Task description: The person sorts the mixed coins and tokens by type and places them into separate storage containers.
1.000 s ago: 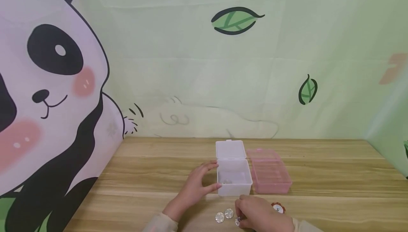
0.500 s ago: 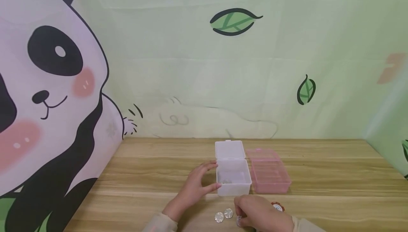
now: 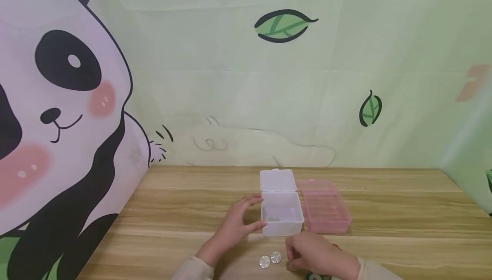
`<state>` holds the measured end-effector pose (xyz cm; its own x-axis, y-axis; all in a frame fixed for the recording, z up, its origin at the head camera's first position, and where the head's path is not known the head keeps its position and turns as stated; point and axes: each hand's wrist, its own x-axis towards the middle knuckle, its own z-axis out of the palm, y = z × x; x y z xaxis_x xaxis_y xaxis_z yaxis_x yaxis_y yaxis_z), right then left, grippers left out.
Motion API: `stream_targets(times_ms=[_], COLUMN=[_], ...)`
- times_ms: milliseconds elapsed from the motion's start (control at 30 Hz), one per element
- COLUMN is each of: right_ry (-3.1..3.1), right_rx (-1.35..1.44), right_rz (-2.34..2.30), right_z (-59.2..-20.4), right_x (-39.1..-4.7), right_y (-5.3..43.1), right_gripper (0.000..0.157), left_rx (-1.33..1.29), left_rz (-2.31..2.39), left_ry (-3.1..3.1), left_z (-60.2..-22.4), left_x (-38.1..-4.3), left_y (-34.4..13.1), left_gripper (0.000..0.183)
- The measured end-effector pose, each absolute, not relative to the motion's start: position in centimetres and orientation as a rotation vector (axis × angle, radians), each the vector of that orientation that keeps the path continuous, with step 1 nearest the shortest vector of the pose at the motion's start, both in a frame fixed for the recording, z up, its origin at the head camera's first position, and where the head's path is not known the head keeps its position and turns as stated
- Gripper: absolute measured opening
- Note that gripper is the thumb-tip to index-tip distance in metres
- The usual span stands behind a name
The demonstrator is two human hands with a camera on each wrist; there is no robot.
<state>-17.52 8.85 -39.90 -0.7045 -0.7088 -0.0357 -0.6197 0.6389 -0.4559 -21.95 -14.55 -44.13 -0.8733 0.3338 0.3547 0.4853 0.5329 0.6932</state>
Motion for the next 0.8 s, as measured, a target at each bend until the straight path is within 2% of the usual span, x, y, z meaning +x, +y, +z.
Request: stream_targets(times_ms=[267, 800], right_ry=[2.622, 2.498], right_rx=[-1.138, -1.015], right_rz=[-0.736, -0.958], right_z=[-38.8, -35.9], right_x=[-18.5, -20.9], right_y=[8.9, 9.0], right_gripper=[0.019, 0.019], left_rx=[-0.709, -0.698], left_rz=[-1.275, -1.282], left_ry=[-2.584, -2.591], left_z=[-44.2, -44.2], left_x=[-22.0, -21.9], left_y=[-14.6, -14.6], left_gripper=[0.059, 0.060])
